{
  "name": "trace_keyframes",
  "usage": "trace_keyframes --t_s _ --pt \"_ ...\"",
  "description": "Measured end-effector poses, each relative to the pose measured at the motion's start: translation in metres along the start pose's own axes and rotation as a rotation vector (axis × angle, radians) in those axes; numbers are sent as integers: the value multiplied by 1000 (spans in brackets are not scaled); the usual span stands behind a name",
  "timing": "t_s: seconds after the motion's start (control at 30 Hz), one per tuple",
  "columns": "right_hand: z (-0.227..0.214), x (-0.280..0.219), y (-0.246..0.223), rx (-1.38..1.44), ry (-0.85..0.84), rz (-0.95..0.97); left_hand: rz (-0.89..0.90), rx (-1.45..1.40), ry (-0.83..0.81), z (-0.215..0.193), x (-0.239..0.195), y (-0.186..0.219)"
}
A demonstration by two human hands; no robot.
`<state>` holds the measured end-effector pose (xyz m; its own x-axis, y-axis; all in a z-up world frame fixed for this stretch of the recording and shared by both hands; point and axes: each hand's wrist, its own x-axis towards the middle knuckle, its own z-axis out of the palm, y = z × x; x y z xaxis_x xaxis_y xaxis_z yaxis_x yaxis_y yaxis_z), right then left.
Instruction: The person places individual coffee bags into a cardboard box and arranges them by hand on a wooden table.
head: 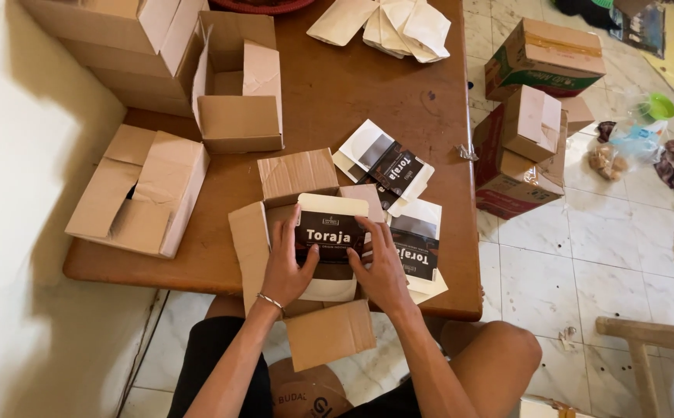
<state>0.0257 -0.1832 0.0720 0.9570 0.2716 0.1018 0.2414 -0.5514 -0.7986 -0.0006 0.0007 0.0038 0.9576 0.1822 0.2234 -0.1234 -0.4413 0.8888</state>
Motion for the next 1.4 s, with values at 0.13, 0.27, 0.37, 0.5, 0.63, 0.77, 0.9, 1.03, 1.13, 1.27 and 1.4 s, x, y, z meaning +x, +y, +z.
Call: trace_keyframes --t_s 0.13,0.27,0.37,0.5,0.63,0.77,0.9,1.03,1.13,1.27,1.4 --pt "17 -3 10 -126 71 -73 30 32 -2 5 5 -4" --pt "54 -12 21 -120 189 -96 60 31 12 1 2 -1" --pt "60 -17 28 -195 251 -119 108 4 30 2 1 -1" --pt "67 -18 43 -196 319 -123 146 -23 38 2 2 -2" --pt "74 -21 41 -199 365 -76 174 -20 63 8 0 -12" --pt "74 -21 42 -200 398 -88 175 -62 49 4 -2 -12" --pt "74 -18 42 -195 411 -92 184 -55 45 4 4 -9" --pt "72 -20 40 -203 405 -88 185 -24 40 7 2 -9" --pt "72 -19 39 -199 379 -71 184 6 18 5 2 -7" --pt "74 -19 48 -162 371 -28 172 75 1 9 2 -8" --pt "77 -18 61 -200 338 -43 148 126 -48 6 2 -7"
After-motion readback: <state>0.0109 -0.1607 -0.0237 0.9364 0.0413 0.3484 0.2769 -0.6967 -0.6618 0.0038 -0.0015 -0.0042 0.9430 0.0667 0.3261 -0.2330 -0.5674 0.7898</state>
